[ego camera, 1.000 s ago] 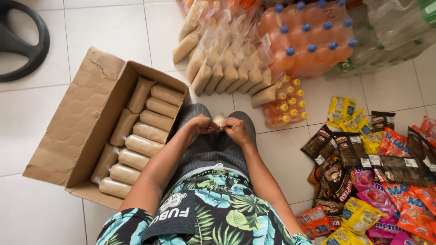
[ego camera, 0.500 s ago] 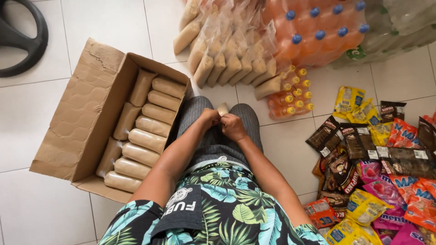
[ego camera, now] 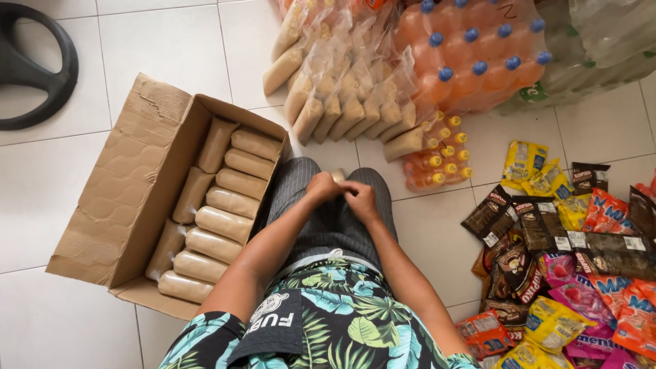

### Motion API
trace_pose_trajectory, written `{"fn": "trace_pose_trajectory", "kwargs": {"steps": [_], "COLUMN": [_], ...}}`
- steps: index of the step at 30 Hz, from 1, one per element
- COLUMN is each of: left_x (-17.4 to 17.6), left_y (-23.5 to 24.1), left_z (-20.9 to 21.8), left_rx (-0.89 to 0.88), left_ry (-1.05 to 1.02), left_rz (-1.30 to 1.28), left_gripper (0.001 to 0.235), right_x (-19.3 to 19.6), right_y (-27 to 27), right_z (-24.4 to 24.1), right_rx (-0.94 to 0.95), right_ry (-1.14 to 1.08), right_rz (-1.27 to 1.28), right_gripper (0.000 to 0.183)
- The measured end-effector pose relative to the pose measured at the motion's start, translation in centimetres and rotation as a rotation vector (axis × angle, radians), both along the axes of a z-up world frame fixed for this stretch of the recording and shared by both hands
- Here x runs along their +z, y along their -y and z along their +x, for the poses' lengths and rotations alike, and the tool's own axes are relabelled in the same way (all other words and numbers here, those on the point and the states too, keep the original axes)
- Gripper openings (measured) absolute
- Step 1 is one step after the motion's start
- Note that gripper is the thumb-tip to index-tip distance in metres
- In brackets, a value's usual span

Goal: Tying filled plastic bags and organizing them into a cardboard box.

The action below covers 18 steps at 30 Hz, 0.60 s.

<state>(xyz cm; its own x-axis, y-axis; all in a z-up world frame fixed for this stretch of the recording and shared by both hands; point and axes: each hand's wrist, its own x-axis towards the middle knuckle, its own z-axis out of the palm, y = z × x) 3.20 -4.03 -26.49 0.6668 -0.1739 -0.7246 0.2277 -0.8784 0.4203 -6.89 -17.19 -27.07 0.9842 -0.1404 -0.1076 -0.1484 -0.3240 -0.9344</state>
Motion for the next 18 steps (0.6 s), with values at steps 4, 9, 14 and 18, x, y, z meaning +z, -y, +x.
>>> {"fn": "trace_pose_trajectory", "kwargs": {"steps": [4, 9, 14, 18], "left_x": [-2.0, -2.7, -3.0, -5.4], "left_y": [0.0, -0.7, -1.2, -1.5], "left_z": [0.2, 1.9, 1.9, 1.7], "left_rx": [-0.042, -0.182, -0.079, -0.009], "left_ry": [0.159, 0.258, 0.197, 0.145], "left_rz": [-0.086, -0.160, -0.291, -0.370], "left_gripper": [0.057, 0.046, 0.038, 0.028], "right_x": [-0.5, -1.4, -1.1, 0.7], "right_y": [0.6, 1.7, 2.4, 2.3], "right_z": [2.9, 6.0, 6.6, 6.1], "right_rx": [-0.077, 0.046, 0.095, 0.125], "right_ry": [0.011, -0.127, -0.202, -0.192], "right_rz": [0.103, 0.236, 0.255, 0.168], "right_gripper": [0.030, 0.023, 0.019, 0.016]}}
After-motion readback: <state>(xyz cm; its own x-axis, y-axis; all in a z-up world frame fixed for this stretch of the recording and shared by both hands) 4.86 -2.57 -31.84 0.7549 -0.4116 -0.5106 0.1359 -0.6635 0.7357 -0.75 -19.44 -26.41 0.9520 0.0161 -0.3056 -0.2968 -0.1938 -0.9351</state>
